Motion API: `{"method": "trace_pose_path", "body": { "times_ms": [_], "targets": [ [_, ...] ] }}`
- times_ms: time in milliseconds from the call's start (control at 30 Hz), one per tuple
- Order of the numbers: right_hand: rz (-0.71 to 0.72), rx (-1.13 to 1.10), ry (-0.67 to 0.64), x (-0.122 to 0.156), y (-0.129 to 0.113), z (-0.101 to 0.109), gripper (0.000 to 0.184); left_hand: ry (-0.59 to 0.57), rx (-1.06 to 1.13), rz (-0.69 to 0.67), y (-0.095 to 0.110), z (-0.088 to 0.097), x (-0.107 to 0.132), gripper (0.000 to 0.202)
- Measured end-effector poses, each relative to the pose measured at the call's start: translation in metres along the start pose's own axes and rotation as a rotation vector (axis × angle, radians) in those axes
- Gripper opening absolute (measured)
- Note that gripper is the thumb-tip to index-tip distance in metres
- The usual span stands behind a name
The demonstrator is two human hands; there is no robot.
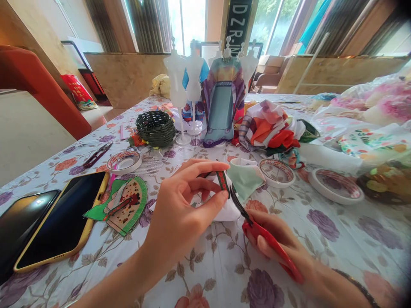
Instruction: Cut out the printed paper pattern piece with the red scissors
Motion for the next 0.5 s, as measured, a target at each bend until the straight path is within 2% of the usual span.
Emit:
{"method": "trace_pose_path", "body": {
  "times_ms": [167,333,500],
  "targets": [
    [0.006,0.031,-0.01,0.0004,0.0007,0.0008,0.048,-0.004,-0.02,0.001,0.0005,-0.001,0.0002,0.029],
    [-0.054,0.036,-0.001,0.0016,-0.0045,0.0007,0.047,-0.001,-0.051,-0.006,0.0025,-0.0016,0.0002,0.028],
    [-0.017,0.104,0.037,0.0024,-0.0052,0.0022,0.045,-0.008,-0.04,-0.014,0.0021,-0.0017,0.0005,0.027]
  ]
}}
Point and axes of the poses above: each hand's wrist, its own x-axis away from the middle knuckle, its own z-axis out of the back of the hand, y = z × x, the point moved 1 cm from there along -x, towards the middle knuckle, and after that the axes turned 10 degrees about y, right-handed, at the moved point
